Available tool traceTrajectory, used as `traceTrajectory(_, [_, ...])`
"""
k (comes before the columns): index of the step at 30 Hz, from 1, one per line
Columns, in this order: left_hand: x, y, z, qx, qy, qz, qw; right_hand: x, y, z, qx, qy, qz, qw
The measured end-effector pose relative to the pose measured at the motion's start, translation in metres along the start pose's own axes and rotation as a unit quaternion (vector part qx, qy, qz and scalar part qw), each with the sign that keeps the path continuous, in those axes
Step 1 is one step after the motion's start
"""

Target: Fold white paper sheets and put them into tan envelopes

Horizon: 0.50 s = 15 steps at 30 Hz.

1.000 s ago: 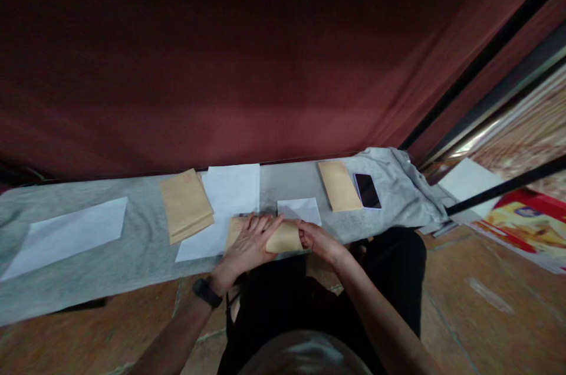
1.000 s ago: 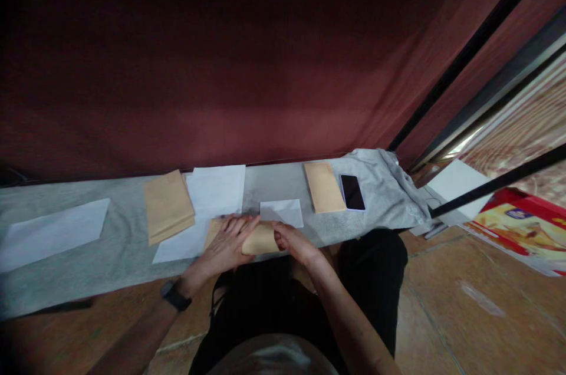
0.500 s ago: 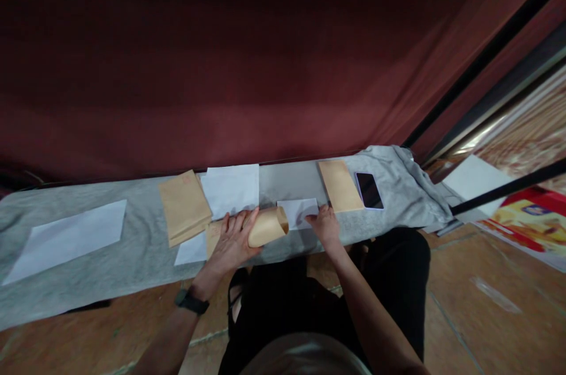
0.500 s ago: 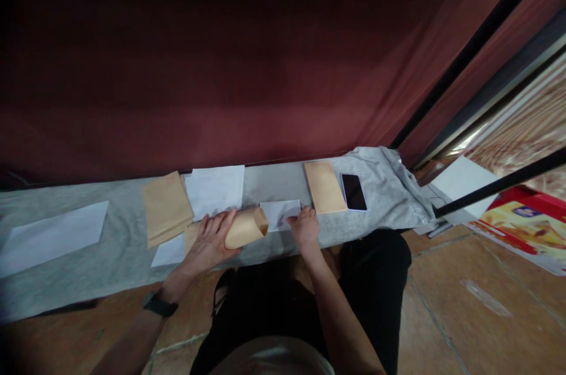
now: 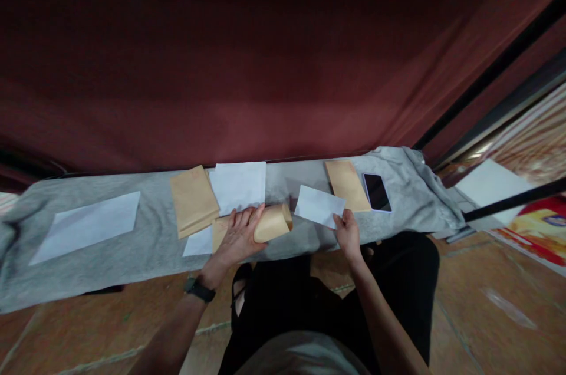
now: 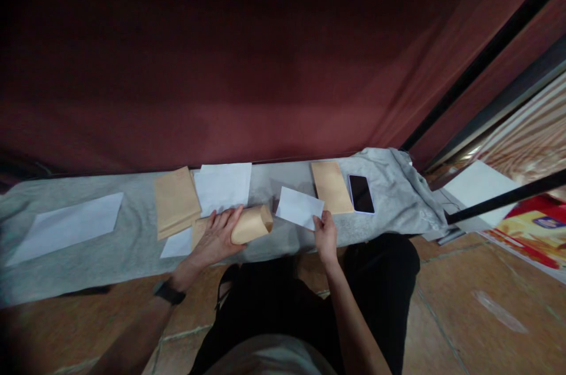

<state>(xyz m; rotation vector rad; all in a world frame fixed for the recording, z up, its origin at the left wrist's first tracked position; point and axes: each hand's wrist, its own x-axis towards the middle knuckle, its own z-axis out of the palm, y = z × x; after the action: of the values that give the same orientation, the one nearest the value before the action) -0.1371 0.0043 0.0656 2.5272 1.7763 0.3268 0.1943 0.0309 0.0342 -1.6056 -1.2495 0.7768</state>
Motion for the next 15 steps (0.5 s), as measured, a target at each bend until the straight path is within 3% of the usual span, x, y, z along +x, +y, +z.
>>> traceTrajectory(3, [0.0, 0.001, 0.0, 0.001, -0.001, -0.003, 1.0, -0.007, -0.003, -0.009, 0.079, 0.027, -0.021, 0.996])
traceTrajectory(5, [0.001, 0.001, 0.0, -0.002, 0.002, -0.002, 1.0, -0.012, -0.004, -0.011, 0.08, -0.013, -0.031, 0.996])
traceTrajectory(8, [0.0, 0.003, -0.002, 0.0, 0.011, 0.003, 1.0, -0.019, -0.006, -0.008, 0.021, -0.075, -0.052, 0.996])
traceTrajectory(10, [-0.001, 0.004, -0.003, 0.008, 0.015, 0.011, 1.0, -0.021, -0.007, -0.008, -0.034, -0.084, -0.065, 0.994])
traceTrajectory(15, [-0.005, 0.008, -0.005, 0.023, 0.027, 0.021, 0.999, -0.013, -0.013, -0.021, -0.106, -0.145, -0.113, 0.977])
